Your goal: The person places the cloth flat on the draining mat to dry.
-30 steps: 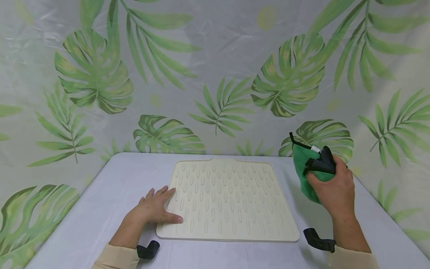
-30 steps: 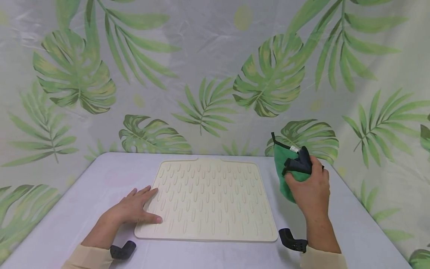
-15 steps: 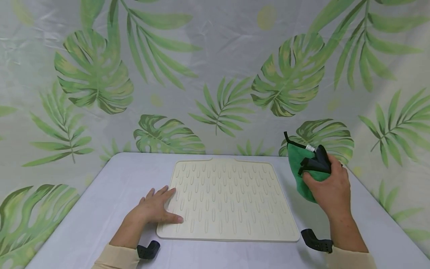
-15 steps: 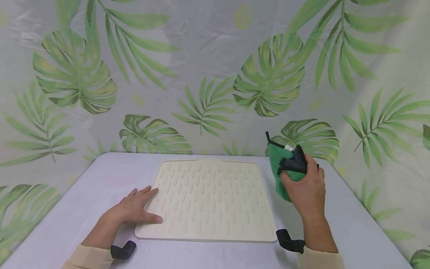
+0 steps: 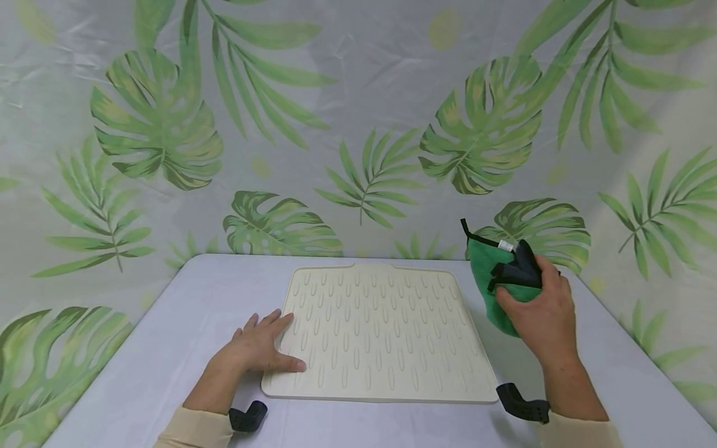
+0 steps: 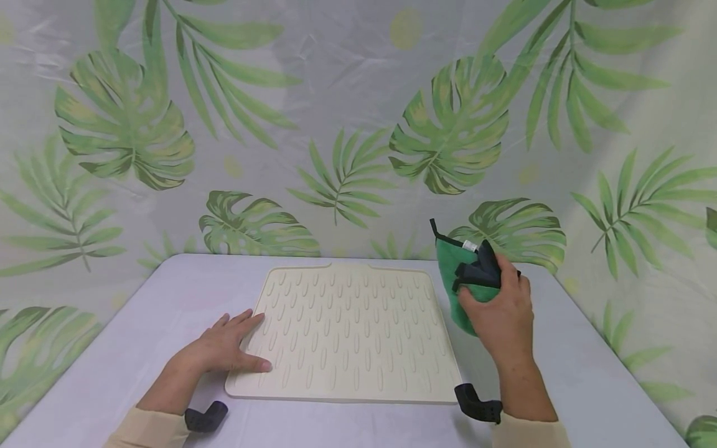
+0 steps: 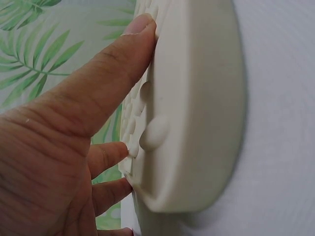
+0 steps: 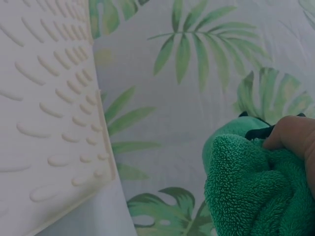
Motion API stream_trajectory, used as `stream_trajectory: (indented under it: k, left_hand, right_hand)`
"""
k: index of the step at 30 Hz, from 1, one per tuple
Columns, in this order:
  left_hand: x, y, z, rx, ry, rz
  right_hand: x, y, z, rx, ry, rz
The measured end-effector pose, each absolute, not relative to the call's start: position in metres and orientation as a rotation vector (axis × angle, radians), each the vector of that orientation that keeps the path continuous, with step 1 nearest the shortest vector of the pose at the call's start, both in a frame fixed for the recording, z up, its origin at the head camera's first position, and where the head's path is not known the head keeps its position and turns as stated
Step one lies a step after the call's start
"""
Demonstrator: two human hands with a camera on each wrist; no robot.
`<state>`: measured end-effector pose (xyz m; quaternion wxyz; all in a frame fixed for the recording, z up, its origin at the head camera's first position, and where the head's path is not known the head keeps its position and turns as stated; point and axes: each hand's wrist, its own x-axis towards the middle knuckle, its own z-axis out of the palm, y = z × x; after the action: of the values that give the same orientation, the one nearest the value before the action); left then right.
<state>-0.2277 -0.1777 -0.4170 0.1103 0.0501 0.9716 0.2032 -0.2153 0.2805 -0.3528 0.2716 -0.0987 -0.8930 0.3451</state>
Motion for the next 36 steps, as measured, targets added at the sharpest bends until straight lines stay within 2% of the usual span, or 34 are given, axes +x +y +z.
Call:
stream_trajectory:
  k: [36]
  left_hand:
    - [-0.230, -0.177, -0.418, 0.137, 2.855, 0.593]
  right_hand:
    - [-0.210, 0.244, -0.353, -0.049, -2.402, 0.911]
